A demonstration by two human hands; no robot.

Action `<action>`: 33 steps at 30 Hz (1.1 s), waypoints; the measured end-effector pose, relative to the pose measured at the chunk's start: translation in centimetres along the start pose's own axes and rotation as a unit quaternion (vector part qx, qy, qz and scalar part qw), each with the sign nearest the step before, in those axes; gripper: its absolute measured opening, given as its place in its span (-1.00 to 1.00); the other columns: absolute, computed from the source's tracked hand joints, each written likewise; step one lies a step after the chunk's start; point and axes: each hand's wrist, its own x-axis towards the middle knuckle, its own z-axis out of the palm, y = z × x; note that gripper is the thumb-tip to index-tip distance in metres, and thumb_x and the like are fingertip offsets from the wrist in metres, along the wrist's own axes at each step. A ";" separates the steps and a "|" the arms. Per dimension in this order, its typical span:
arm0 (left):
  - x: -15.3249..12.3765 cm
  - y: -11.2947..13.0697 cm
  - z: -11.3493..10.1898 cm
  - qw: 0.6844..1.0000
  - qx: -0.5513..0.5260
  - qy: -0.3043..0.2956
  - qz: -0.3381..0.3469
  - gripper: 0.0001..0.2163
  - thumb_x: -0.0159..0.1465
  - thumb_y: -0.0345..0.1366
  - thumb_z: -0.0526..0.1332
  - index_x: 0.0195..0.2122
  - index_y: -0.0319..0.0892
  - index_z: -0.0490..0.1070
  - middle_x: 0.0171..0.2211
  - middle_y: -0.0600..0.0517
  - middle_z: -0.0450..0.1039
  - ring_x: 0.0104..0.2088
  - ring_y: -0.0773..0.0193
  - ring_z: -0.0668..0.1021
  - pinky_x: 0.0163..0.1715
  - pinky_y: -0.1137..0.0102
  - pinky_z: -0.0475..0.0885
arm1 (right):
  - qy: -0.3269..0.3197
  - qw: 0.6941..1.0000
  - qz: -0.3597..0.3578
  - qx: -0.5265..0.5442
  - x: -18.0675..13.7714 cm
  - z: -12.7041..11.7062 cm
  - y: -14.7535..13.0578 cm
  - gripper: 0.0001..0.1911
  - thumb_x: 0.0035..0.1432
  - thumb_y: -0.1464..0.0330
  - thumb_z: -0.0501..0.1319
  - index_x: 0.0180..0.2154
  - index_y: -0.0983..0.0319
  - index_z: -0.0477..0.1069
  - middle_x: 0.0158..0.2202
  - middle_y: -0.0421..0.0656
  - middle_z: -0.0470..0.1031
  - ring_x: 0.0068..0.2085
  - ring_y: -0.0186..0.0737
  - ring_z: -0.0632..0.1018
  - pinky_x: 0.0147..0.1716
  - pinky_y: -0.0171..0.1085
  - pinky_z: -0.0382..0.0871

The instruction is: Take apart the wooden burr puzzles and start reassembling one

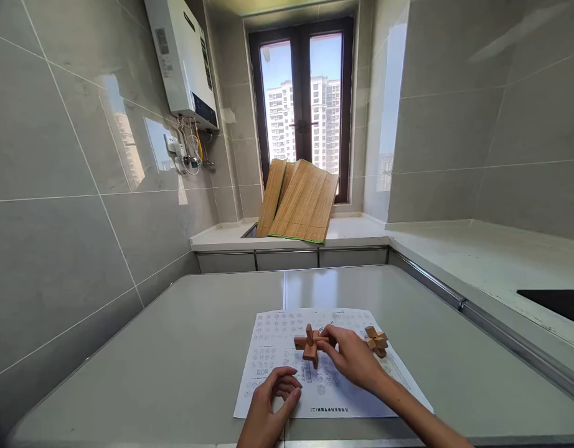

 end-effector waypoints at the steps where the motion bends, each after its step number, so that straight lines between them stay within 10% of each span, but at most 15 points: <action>1: 0.0 -0.1 0.0 1.000 -0.003 0.009 0.000 -0.70 0.30 -0.12 0.27 -0.02 -0.15 0.43 -0.18 -0.09 0.59 -0.23 0.16 0.61 -0.14 0.30 0.50 | -0.002 0.999 -0.009 0.034 -0.7 0.6 -0.5 -0.63 0.39 0.08 0.04 -0.26 0.15 0.47 -0.30 -0.16 0.63 -0.30 -0.12 0.58 -0.33 -0.26 0.33; 29: -0.2 1.3 -0.2 0.997 0.063 0.035 -0.004 -0.70 0.37 -0.01 0.16 -0.13 -0.10 0.51 -0.24 -0.03 0.52 -0.22 0.13 0.54 -0.11 0.27 0.45 | 0.062 0.977 0.033 0.200 -5.7 5.4 -0.4 -0.59 0.36 0.01 0.10 -0.14 0.17 0.52 -0.21 -0.09 0.63 -0.24 -0.10 0.60 -0.27 -0.25 0.45; 33: -0.3 1.2 -0.2 0.997 0.069 0.030 -0.008 -0.58 0.18 -0.12 0.39 0.04 -0.07 0.44 0.00 -0.08 0.46 -0.09 0.09 0.52 0.01 0.23 0.42 | 0.048 0.974 0.037 0.218 -5.9 5.3 -0.2 -0.60 0.35 0.03 0.12 -0.10 0.17 0.53 -0.21 -0.10 0.63 -0.27 -0.11 0.59 -0.26 -0.23 0.45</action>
